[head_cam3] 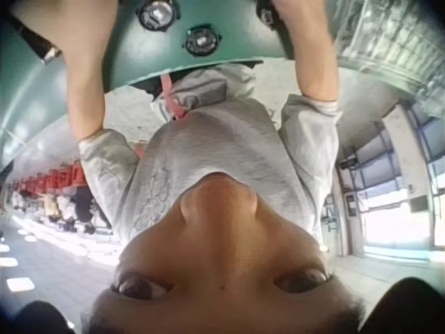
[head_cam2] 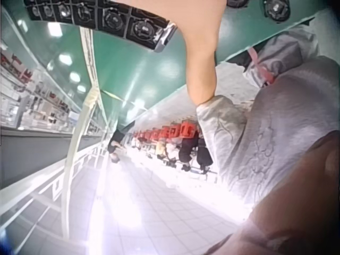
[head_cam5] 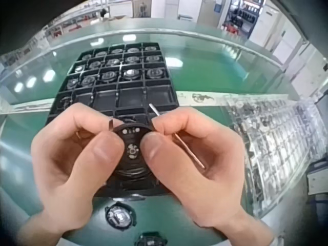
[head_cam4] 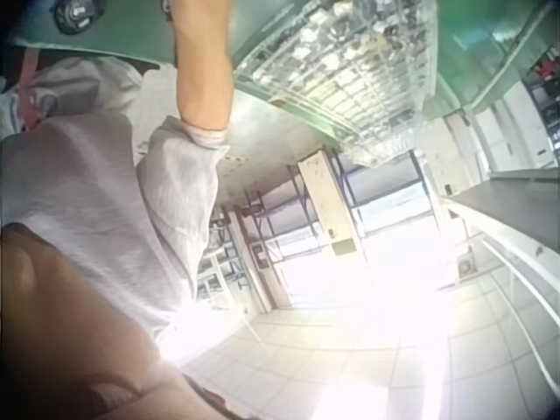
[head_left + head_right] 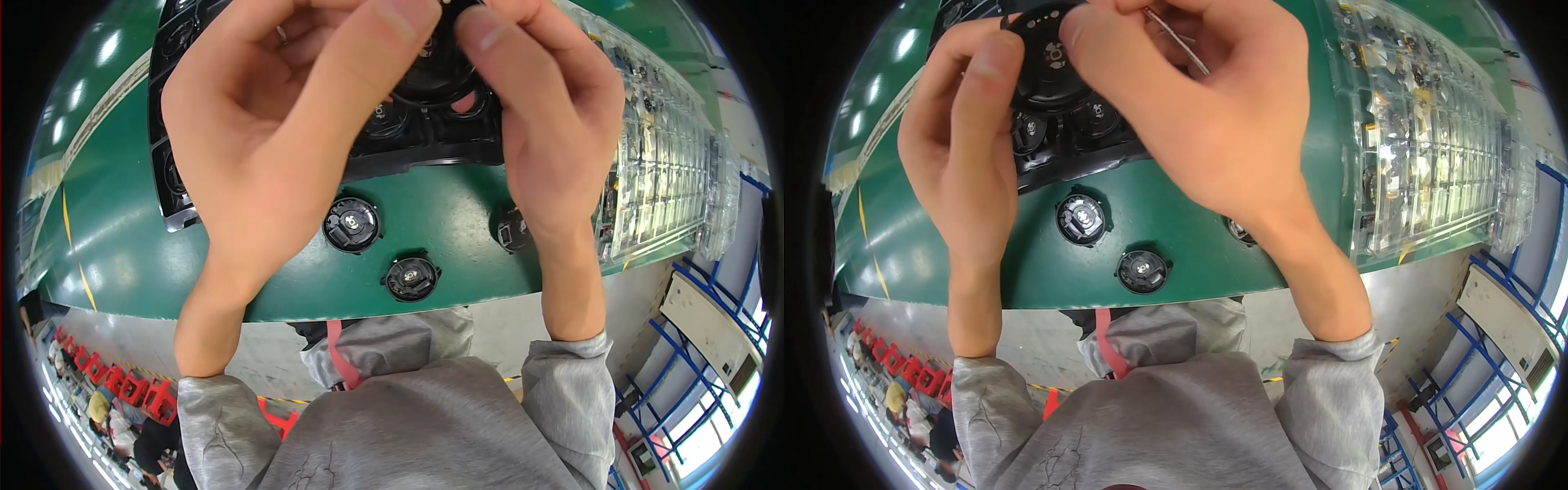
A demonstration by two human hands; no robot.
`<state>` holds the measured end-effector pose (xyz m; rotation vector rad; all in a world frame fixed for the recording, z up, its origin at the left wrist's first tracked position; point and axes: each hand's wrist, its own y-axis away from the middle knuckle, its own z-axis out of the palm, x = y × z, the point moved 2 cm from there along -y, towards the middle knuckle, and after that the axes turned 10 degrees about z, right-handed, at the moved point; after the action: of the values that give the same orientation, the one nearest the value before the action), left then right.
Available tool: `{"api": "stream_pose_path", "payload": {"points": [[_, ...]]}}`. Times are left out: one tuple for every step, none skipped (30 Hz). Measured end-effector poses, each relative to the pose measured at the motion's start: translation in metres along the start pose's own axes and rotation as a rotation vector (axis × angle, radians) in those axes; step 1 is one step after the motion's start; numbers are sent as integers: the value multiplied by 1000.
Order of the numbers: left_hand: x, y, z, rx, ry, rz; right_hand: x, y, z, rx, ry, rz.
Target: The recorder is seen assembling small electronic components into circular watch casings using a precision hand tool at an assembly line.
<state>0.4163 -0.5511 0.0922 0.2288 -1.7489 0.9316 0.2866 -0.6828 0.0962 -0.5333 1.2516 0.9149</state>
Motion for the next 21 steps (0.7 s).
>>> {"api": "stream_pose_path", "payload": {"points": [[2, 2, 2, 2, 0, 2, 0, 1, 1, -29, -32, -3], [7, 3, 7, 19, -70, 22, 1, 1, 0, -28, -29, -5], [11, 4, 10, 35, -140, 42, 2, 0, -1, -33, -25, -21], [11, 5, 10, 36, -138, 44, 4, 0, -2, -38, -20, -37], [10, 6, 10, 13, -139, 72, 5, -1, -3, -42, -15, -54], [10, 7, 10, -10, -139, 100, 6, -2, -4, -46, -10, -71], [10, 7, 13, -9, -136, 102, 6, -2, -4, -50, -4, -88], [12, 5, 16, 23, -119, 86, 5, -1, -2, -52, -3, -90], [13, 4, 19, 55, -102, 70, 4, -1, 0, -12, 70, -114], [14, 3, 20, 56, -101, 73, 2, 0, 2, 29, 144, -138], [13, 2, 20, 49, -71, 105, 0, -1, 3, 22, 139, -140], [14, 1, 20, 41, -41, 136, -7, -1, 5, 44, 411, -317], [15, 1, 15, 43, -49, 137, -11, 0, 8, 66, 681, -496], [11, 1, 11, 5, -105, 91, -10, 0, 7, 70, 685, -494], [9, 1, 9, -34, -161, 44, -9, -1, 6, 85, 689, -473], [8, 1, 10, -35, -158, 44, -8, -1, 6, 99, 692, -451], [8, 1, 11, -28, -164, 30, -8, -1, 7, 113, 693, -430], [8, 1, 12, -22, -170, 16, -13, 1, 8, 114, 695, -429], [10, 1, 12, -22, -168, 15, -20, 4, 11, 112, 609, -304], [13, 1, 11, -10, -161, -42, -24, 6, 13, 107, 517, -183], [14, 2, 10, 3, -153, -100, -19, 4, 12, 106, 515, -184]]}}
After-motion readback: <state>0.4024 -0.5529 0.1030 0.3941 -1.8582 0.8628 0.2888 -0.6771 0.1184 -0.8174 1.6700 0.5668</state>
